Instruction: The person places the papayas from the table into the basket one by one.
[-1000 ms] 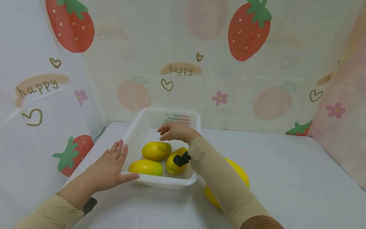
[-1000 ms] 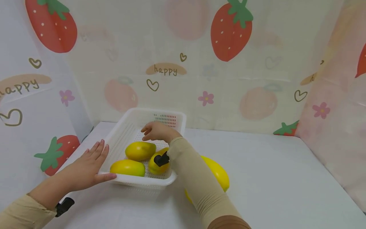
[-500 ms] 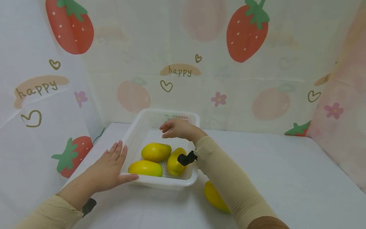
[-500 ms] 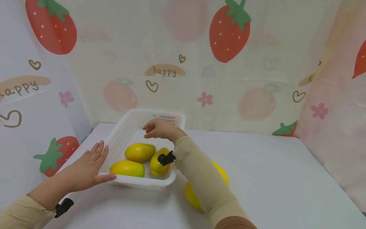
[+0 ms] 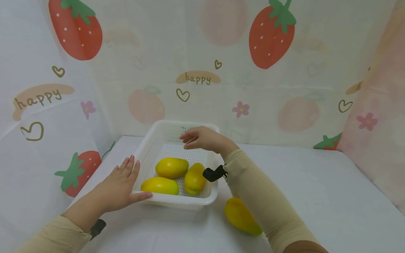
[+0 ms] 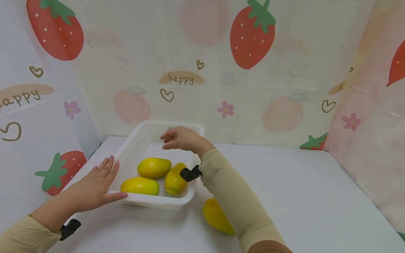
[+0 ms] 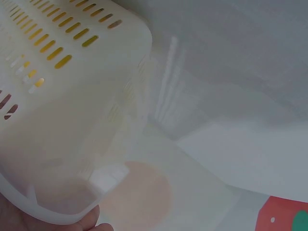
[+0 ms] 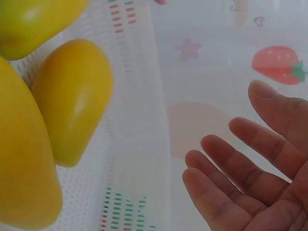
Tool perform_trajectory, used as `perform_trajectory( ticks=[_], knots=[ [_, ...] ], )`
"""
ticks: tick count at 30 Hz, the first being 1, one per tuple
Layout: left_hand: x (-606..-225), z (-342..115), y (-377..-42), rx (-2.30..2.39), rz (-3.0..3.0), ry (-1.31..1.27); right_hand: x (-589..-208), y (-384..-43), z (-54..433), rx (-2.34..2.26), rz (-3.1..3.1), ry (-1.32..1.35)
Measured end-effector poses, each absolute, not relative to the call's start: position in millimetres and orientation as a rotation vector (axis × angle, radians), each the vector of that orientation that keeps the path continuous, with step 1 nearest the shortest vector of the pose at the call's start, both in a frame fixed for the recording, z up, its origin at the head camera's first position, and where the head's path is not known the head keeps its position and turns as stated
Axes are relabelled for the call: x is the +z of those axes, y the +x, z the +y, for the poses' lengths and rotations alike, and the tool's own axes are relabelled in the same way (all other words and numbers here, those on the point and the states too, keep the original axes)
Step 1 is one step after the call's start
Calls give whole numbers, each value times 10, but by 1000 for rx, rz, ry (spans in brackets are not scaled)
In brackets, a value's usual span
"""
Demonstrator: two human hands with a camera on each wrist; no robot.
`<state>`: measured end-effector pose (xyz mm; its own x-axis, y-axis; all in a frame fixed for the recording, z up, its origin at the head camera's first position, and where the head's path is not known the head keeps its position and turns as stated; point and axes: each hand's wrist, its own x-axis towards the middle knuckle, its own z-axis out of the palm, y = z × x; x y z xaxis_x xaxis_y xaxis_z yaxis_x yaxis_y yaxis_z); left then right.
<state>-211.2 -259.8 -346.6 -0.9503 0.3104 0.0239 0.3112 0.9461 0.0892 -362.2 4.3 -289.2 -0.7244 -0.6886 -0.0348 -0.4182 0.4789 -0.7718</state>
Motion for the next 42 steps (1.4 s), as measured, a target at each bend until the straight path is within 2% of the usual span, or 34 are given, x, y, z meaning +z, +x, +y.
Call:
perform_trajectory(
  ticks=[42],
  knots=[
    [-3475,-2593,-2143,-137,-3108,-477,-2538,-3417,914,-1294,2427,-975]
  ],
)
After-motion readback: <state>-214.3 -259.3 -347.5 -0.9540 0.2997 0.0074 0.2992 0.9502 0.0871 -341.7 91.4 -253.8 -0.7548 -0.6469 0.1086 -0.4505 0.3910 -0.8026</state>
